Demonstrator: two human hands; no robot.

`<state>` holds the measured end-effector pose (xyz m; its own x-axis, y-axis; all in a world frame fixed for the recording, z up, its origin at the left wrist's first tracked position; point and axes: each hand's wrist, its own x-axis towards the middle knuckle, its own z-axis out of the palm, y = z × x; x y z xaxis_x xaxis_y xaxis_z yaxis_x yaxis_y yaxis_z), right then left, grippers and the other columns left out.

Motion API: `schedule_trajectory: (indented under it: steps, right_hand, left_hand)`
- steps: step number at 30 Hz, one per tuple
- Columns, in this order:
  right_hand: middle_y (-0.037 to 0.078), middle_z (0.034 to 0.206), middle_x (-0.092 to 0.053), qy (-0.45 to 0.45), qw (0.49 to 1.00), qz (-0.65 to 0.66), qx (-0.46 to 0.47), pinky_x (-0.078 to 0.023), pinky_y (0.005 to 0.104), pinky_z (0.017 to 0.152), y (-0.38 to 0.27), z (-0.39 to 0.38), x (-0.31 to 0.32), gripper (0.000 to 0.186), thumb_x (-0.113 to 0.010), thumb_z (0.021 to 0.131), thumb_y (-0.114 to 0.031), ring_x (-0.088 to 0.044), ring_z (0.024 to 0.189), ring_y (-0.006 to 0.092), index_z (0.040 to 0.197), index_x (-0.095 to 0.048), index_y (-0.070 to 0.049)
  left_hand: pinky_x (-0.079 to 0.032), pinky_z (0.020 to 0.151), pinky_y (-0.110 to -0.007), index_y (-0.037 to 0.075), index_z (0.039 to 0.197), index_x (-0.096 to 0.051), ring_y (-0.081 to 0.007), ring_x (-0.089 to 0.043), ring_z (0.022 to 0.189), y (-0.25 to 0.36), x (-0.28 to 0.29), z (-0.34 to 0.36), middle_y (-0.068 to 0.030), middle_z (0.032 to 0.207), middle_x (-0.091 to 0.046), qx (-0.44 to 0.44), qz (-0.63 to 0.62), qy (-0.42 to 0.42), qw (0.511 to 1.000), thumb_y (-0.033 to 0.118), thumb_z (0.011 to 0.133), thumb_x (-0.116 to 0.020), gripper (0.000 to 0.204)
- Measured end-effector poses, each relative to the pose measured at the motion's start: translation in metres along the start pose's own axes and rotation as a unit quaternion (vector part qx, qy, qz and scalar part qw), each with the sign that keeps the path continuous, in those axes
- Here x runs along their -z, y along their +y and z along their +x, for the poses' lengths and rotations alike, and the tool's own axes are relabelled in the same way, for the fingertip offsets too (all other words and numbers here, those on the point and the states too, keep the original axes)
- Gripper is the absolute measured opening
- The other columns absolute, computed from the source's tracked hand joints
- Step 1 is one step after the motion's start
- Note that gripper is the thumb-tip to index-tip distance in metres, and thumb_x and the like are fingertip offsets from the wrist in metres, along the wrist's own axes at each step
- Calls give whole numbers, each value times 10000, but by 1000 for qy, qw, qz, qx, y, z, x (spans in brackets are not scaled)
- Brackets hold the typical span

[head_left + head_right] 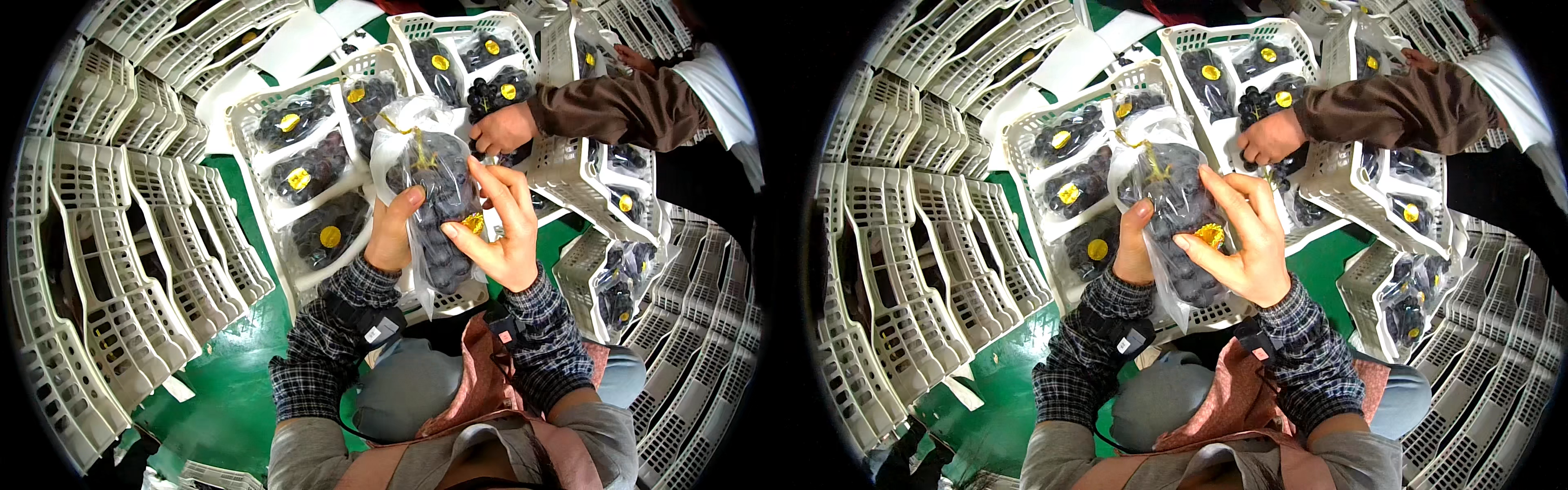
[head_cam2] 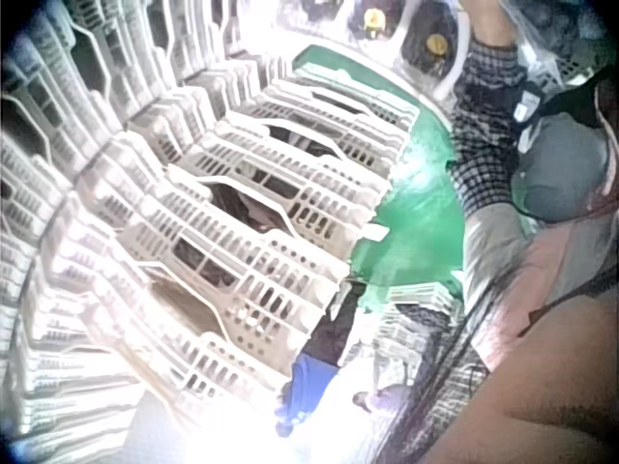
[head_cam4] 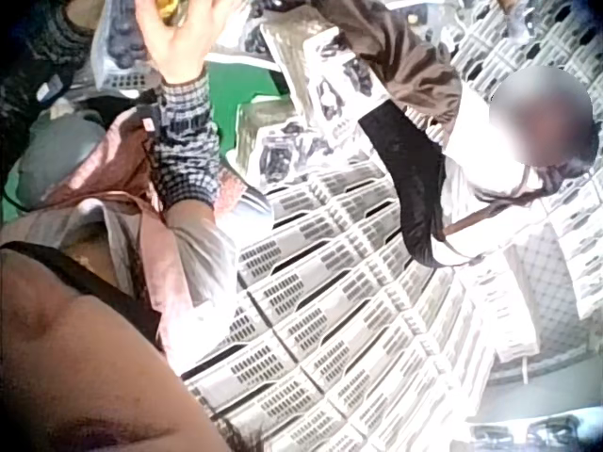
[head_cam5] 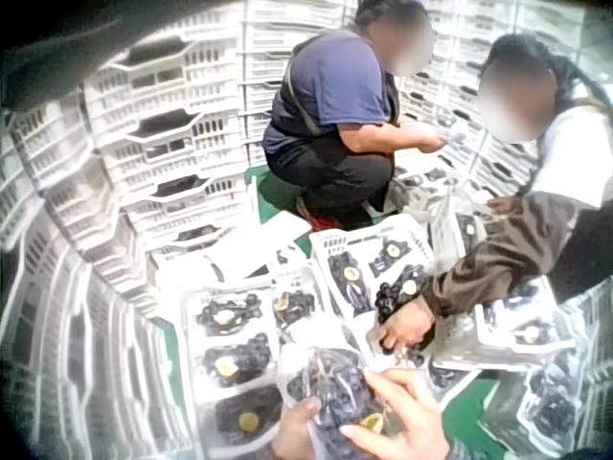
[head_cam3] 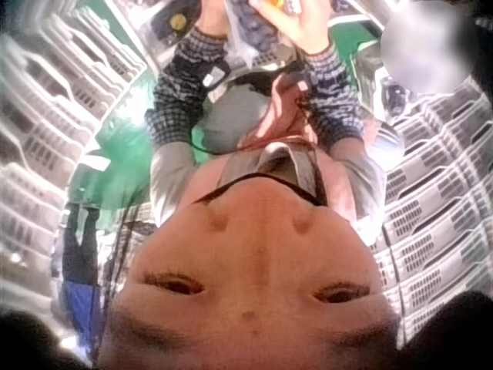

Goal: The person packs vacuum-sealed bags of dark grapes into white plastic crates. They pick up bags from a pile on the floor and arrange them neatly into the crates, occasionally adjusting the bags to fit. The person works alongside other workers in a warehouse environment.

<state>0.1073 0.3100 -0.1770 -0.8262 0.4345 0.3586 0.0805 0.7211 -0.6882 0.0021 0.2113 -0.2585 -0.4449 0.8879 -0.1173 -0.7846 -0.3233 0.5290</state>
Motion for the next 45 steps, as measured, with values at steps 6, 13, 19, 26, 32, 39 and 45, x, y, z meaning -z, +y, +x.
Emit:
schedule_trajectory:
  steps: [6, 13, 19, 26, 32, 39, 45]
  right_hand:
    - [116, 1001, -520, -21, 995, -74, 66, -430, 295, 716, 4, -2, 6, 598, -744, 686, -213, -513, 838, 192, 1210, -539, -11]
    - [69, 964, -465, -114, 988, 100, 20, -402, 250, 734, 21, 13, 24, 360, -689, 745, -83, -479, 792, 149, 1099, -634, -53]
    - [49, 836, -475, -91, 989, 83, 80, -404, 271, 668, 33, 9, 18, 349, -746, 669, -129, -479, 745, 168, 1007, -675, -81]
    - [42, 839, -515, -90, 990, 62, 84, -402, 263, 654, 28, 14, 14, 285, -757, 661, -136, -493, 757, 165, 938, -702, -98]
    - [89, 1108, -518, -149, 981, -37, 117, -365, 350, 867, 23, 18, 2, 249, -703, 739, -266, -426, 996, 254, 966, -702, -164]
    - [134, 1317, -362, -168, 924, 279, -202, -366, 307, 967, 19, -16, -1, 823, -733, 757, -238, -380, 1191, 208, 1402, -249, -76]
    - [100, 1204, -492, -136, 816, 464, -317, -387, 265, 943, 34, -48, -4, 653, -641, 834, -106, -485, 1094, 140, 1351, -279, 60]
  left_hand:
    - [-483, 852, -327, -16, 1225, -437, -204, -584, 985, 1, -8, -3, -122, 1111, -567, 4, -77, 11, 997, 285, 772, -592, 566]
    - [-463, 867, -321, 4, 1254, -417, -191, -560, 1013, 5, -3, -12, -98, 1140, -549, 36, 7, -10, 999, 257, 786, -601, 563]
    - [-450, 884, -320, 10, 1301, -350, -174, -532, 1052, -8, 8, -23, -89, 1188, -515, 64, -15, -18, 998, 313, 837, -593, 605]
    - [-462, 869, -300, 11, 1300, -359, -151, -552, 1024, -13, 5, -23, -79, 1178, -530, 111, -116, -36, 986, 448, 960, -323, 555]
    - [-472, 877, -300, 39, 1317, -332, -155, -548, 1063, -8, -13, -25, -92, 1185, -518, 88, -139, -47, 985, 485, 956, -270, 577]
    - [-497, 852, -334, 38, 1280, -398, -189, -579, 1015, -1, -12, -24, -111, 1166, -552, 119, -185, -65, 973, 614, 887, -281, 708]
    - [-470, 886, -354, 15, 1285, -397, -198, -564, 1041, -1, 3, -42, -105, 1172, -553, 38, 71, -68, 994, 7, 750, -674, 603]
